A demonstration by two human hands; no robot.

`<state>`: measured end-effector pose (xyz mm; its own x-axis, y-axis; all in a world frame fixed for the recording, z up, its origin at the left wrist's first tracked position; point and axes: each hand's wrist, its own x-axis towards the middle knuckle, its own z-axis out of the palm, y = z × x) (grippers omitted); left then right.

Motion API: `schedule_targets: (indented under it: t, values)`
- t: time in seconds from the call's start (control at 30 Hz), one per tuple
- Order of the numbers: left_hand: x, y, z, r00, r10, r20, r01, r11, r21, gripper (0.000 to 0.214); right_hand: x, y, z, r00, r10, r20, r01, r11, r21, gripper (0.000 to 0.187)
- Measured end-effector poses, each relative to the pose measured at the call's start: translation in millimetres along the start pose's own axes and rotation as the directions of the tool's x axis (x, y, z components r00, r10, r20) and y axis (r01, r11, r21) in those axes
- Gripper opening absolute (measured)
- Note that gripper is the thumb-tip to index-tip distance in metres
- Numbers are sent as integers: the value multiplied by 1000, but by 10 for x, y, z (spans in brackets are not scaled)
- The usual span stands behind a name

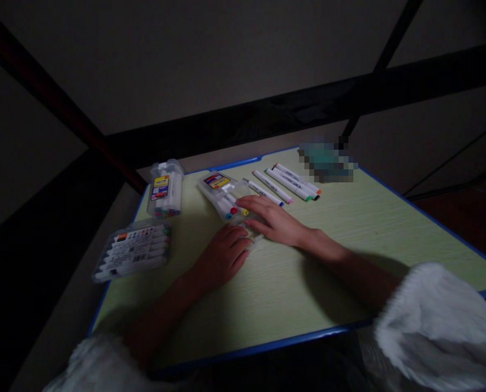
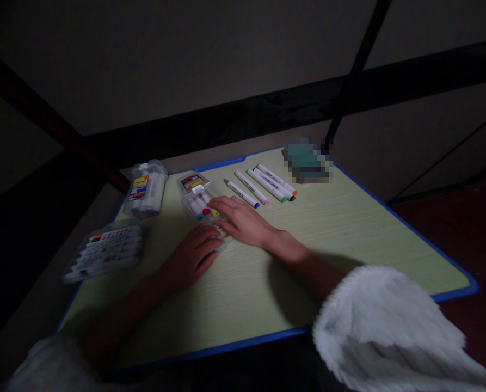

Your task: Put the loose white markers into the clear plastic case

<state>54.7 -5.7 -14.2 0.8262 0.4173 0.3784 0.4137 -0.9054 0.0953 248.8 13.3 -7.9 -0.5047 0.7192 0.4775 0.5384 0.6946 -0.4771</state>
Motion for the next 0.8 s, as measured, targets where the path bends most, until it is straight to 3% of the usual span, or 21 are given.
schedule_targets:
  t: [0.43, 0.8]
  values:
    - [-9, 3, -4, 1000, 8, -2, -8, 1000, -5, 16, -4, -56, -34, 996, 89, 26, -90, 996, 22, 39]
    - [-9, -4, 0, 1000, 6, -4, -6, 1000, -7, 16, 5, -25, 0, 998, 64, -3, -64, 997, 32, 36]
